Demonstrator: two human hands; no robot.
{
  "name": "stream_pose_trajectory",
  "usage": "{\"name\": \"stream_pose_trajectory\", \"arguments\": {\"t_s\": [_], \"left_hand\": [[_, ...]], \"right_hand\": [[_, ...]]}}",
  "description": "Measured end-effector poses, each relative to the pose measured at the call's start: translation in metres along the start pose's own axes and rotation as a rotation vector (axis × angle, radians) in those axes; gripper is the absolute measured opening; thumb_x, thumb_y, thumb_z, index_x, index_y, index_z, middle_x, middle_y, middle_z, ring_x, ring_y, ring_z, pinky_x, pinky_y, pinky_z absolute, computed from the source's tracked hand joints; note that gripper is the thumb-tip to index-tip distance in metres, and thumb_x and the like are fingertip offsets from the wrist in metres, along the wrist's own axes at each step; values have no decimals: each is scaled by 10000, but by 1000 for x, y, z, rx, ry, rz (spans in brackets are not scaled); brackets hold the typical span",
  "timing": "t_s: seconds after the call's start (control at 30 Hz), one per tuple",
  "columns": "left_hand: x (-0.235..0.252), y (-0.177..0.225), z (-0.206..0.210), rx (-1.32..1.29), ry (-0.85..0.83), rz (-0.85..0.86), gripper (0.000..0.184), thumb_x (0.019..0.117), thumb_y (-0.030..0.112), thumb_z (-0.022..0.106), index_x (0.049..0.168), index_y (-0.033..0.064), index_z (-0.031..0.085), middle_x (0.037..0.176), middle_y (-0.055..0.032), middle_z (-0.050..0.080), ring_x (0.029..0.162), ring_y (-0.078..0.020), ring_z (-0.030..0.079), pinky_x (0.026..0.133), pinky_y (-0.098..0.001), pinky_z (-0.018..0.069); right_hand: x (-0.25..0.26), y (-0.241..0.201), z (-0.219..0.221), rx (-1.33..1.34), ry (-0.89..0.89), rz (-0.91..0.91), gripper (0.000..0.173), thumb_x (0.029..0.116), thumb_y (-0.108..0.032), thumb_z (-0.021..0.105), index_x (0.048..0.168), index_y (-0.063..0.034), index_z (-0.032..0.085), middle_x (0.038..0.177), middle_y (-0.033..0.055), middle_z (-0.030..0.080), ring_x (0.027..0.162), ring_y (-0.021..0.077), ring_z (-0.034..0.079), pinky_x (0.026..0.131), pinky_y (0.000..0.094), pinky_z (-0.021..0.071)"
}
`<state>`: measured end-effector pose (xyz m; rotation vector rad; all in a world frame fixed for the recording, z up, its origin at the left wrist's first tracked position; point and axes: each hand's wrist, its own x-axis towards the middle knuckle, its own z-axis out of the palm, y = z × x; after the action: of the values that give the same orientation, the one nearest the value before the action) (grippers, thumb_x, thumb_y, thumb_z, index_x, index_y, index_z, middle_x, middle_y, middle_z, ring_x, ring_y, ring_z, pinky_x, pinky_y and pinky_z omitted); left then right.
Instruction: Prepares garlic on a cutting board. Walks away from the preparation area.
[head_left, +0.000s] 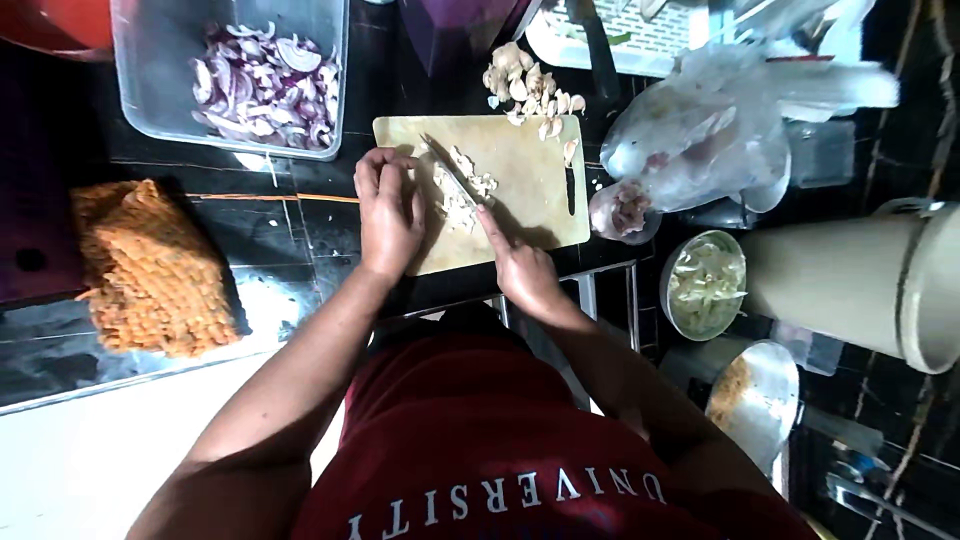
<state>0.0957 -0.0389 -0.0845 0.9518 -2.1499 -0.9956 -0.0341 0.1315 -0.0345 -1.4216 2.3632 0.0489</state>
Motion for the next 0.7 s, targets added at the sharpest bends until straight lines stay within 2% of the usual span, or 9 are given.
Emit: {"name": "stream_pose_trajectory", "arguments": {"t_s": [0.13,0.17,0.23,0.33,0.37,0.47,0.57,0.7], "left_hand": [[-7,3,22,-65,59,-6,414,1031,168,479,1394,-21,541,1557,-301,351,1463,-384,364,1202,-435,334],[-9,0,26,-58,72,-1,424,1036,179,469,1406,-20,531,1574,-301,334,1475,-387,350,1210,-435,324],[-10,-3,29,-43,84,-1,440,1042,176,455,1433,-18,507,1585,-296,318,1486,-381,336,1217,-429,314],[-10,-3,29,-15,88,-6,451,1041,180,456,1445,-17,497,1585,-291,326,1487,-381,335,1217,-432,312],[-9,-4,29,-2,87,-5,452,1039,177,461,1447,-15,498,1587,-288,328,1490,-381,335,1218,-434,312],[-7,-4,31,24,73,4,451,1033,173,481,1444,-11,500,1586,-284,337,1485,-386,344,1215,-444,318],[-10,-4,31,35,60,0,451,1030,177,484,1438,-13,503,1578,-289,345,1484,-384,346,1215,-436,316],[-8,-2,31,57,49,-2,441,1031,185,483,1431,1,515,1574,-277,359,1474,-383,358,1207,-439,323]], "right_hand": [[-2,7,-22,52,44,-53,695,1038,-77,502,1652,-288,254,839,158,709,630,346,683,556,519,565],[-2,8,-23,31,47,-44,700,1039,-77,496,1657,-281,236,809,153,694,613,342,673,543,510,556],[1,11,-17,-7,42,-10,744,1023,-54,503,1664,-276,198,836,167,702,619,352,676,545,508,553],[5,14,-1,-18,46,-8,800,1004,-45,531,1670,-283,156,818,169,686,592,348,666,526,501,550],[7,15,-1,-15,55,-24,779,1007,-46,527,1667,-274,182,811,166,692,599,349,671,533,504,552],[9,19,-21,10,23,-20,724,1033,-64,488,1663,-285,206,884,166,720,680,365,699,599,537,570],[6,23,-22,-2,56,-11,722,1032,-52,483,1662,-278,215,814,149,696,624,351,674,556,521,552],[10,25,-4,-33,40,11,799,1003,-40,523,1668,-300,164,848,169,698,617,356,678,555,515,558]]}}
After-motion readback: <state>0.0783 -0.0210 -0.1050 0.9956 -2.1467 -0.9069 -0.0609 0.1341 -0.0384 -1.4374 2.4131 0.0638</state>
